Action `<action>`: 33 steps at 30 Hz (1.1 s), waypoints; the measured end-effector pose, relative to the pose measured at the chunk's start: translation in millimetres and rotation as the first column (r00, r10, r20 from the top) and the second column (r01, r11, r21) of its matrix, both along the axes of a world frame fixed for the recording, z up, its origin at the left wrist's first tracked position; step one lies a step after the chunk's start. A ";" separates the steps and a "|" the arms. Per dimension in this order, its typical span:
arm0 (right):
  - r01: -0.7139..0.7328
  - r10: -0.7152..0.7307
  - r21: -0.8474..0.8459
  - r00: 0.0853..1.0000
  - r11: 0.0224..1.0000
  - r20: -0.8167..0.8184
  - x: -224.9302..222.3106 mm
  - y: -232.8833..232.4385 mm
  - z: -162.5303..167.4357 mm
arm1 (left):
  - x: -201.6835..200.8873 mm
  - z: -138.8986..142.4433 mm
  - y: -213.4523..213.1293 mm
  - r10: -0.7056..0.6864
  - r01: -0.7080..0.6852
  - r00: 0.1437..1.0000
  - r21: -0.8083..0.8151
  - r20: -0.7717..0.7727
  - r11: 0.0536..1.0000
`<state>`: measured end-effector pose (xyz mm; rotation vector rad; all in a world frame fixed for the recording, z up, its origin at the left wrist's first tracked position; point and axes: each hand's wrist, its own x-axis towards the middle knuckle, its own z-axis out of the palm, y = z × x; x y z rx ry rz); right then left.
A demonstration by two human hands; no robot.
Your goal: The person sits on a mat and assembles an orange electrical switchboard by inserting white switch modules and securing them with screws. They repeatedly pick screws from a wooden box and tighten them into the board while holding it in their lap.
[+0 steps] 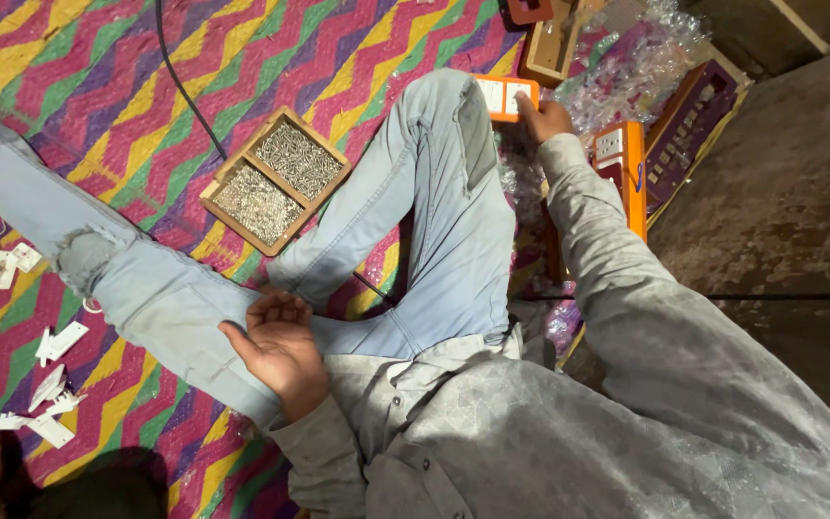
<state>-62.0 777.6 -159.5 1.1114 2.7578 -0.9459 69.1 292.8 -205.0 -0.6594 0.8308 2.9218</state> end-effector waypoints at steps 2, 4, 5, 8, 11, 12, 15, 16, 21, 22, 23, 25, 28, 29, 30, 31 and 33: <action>-0.047 0.049 0.012 0.981 0.999 -0.190 2.3 -6.0 0.7 | 0.8 0.8 0.7 0.007 -0.007 1.000 0.001 -0.006 1.000; -0.174 0.141 -0.045 0.901 0.984 -0.410 2.8 -8.1 1.4 | 1.5 2.4 2.5 0.007 -0.007 1.000 0.005 -0.009 1.000; -0.243 0.178 -0.061 0.838 0.968 -0.516 1.5 -8.9 0.7 | 1.0 3.1 3.8 0.000 0.000 1.000 -0.008 -0.011 1.000; -0.299 0.274 -0.005 0.883 0.954 -0.382 -7.4 -10.4 -2.7 | 0.5 7.1 4.6 -0.016 0.016 1.000 -0.040 -0.014 0.999; -0.325 0.374 0.396 0.926 0.859 -0.051 -15.9 -20.1 -9.2 | -1.4 10.3 6.7 -0.020 0.019 1.000 -0.038 -0.024 0.999; -0.319 0.361 0.405 0.932 0.857 -0.030 -18.8 -23.2 -8.6 | -1.5 10.8 7.9 -0.014 0.013 1.000 -0.037 -0.024 0.999; -0.297 0.365 0.431 0.927 0.852 -0.083 -17.9 -34.2 -6.2 | -0.3 12.9 9.3 -0.006 0.006 1.000 -0.039 -0.004 0.999; -0.282 0.396 0.444 0.899 0.850 -0.187 -16.1 -37.6 -3.5 | 0.0 13.1 8.8 -0.003 0.003 1.000 -0.040 0.001 0.999; -0.566 0.745 0.600 0.663 0.565 -0.076 -24.4 -45.6 11.0 | -1.0 13.0 9.0 -0.005 0.005 1.000 -0.043 -0.013 0.999; -0.579 0.760 0.651 0.650 0.491 0.005 -30.4 -46.1 11.4 | -0.7 13.0 9.0 -0.006 0.005 1.000 -0.040 -0.017 0.999; -0.587 0.765 0.698 0.638 0.411 0.086 -36.4 -45.0 11.6 | -0.3 13.0 8.8 -0.005 0.005 1.000 -0.041 -0.014 0.999; -0.630 0.725 0.565 0.684 0.533 0.078 -46.9 -38.6 12.7 | 0.2 12.8 8.3 -0.002 0.002 1.000 -0.042 -0.011 0.999; -0.626 0.686 0.448 0.727 0.638 0.039 -53.3 -32.9 13.0 | 1.5 12.2 7.2 0.012 -0.013 1.000 -0.024 -0.024 1.000; -0.615 0.675 0.428 0.738 0.662 0.017 -54.7 -34.0 14.6 | 2.1 12.3 6.1 0.007 -0.008 1.000 -0.040 -0.011 0.999; -0.525 0.606 0.458 0.794 0.717 -0.039 -54.4 -35.0 15.0 | 3.0 11.6 6.3 0.006 -0.006 1.000 -0.054 0.002 0.999; -0.431 0.537 0.483 0.837 0.763 -0.102 -54.2 -35.3 14.8 | 3.2 11.2 6.3 0.011 -0.010 1.000 -0.067 0.011 0.998; -0.298 0.469 0.527 0.854 0.796 -0.226 -61.7 -38.4 18.9 | 1.8 9.2 6.2 0.020 -0.019 1.000 -0.046 0.012 0.999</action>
